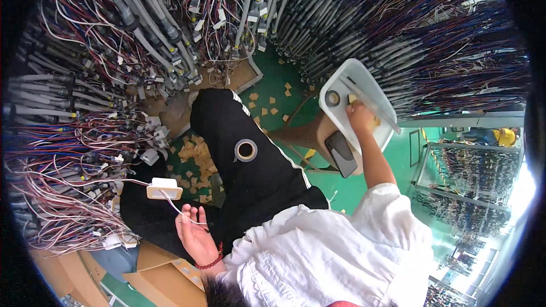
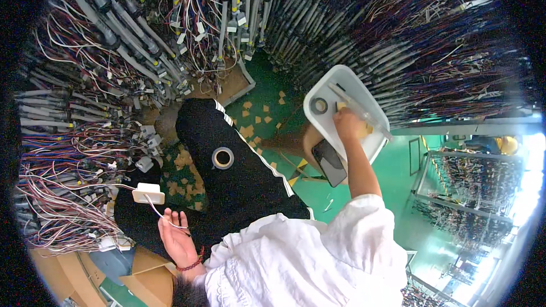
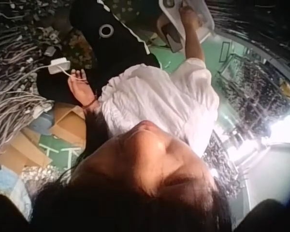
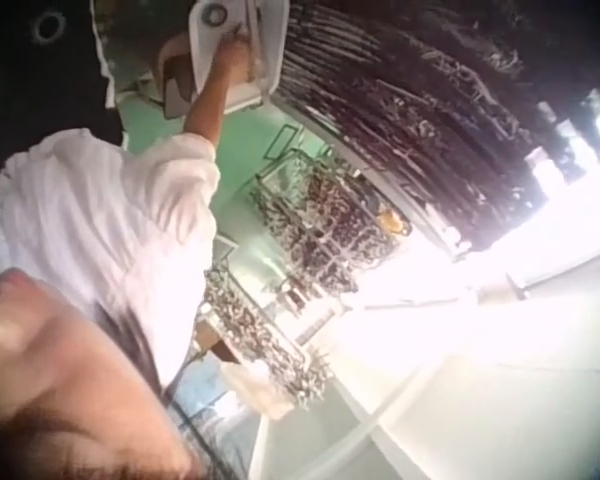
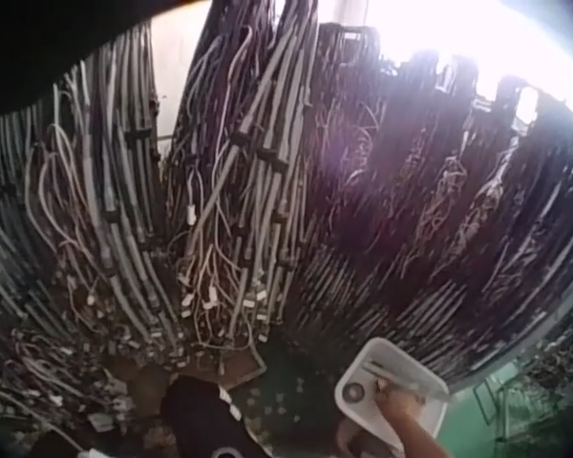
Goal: Wrapping electrical tape around wire harness components in a factory.
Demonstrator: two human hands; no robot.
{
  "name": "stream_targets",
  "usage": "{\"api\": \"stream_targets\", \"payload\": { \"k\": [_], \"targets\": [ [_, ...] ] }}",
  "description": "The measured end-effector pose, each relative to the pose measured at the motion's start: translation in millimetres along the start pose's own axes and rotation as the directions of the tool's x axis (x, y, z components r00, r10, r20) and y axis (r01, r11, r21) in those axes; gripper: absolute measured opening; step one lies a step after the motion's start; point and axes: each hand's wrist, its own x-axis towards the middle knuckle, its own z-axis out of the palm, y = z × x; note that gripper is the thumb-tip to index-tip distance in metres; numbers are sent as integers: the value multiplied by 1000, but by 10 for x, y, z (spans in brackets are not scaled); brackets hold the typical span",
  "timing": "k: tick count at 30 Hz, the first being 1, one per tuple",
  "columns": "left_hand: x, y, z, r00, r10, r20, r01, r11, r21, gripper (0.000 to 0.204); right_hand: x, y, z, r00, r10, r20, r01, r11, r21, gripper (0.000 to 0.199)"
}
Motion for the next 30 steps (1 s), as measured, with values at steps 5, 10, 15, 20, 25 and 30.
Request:
{"api": "stream_targets", "payload": {
  "k": [5,10,15,20,25,30],
  "targets": [
    [21,-1,1,1000,-13,3,13,1000,-1,16,-57,89,224,998,-23,-52,29,992,120,26],
    [-4,-6,26,1000,-8,-5,8,1000,-14,16,-19,173,385,969,-133,-206,174,965,195,28],
    [-22,-1,-35,1000,-5,-12,4,1000,-11,16,72,147,241,993,-109,52,94,967,238,30],
    [5,-27,-49,1000,-3,1,3,1000,-23,16,105,327,312,985,-173,-27,175,956,236,25],
    [28,-64,-55,1000,-13,6,13,999,-37,16,83,349,304,966,-255,48,245,956,165,32],
    [58,-88,50,999,-38,37,39,998,-45,16,57,892,652,976,-197,87,184,972,143,52]
  ]
}}
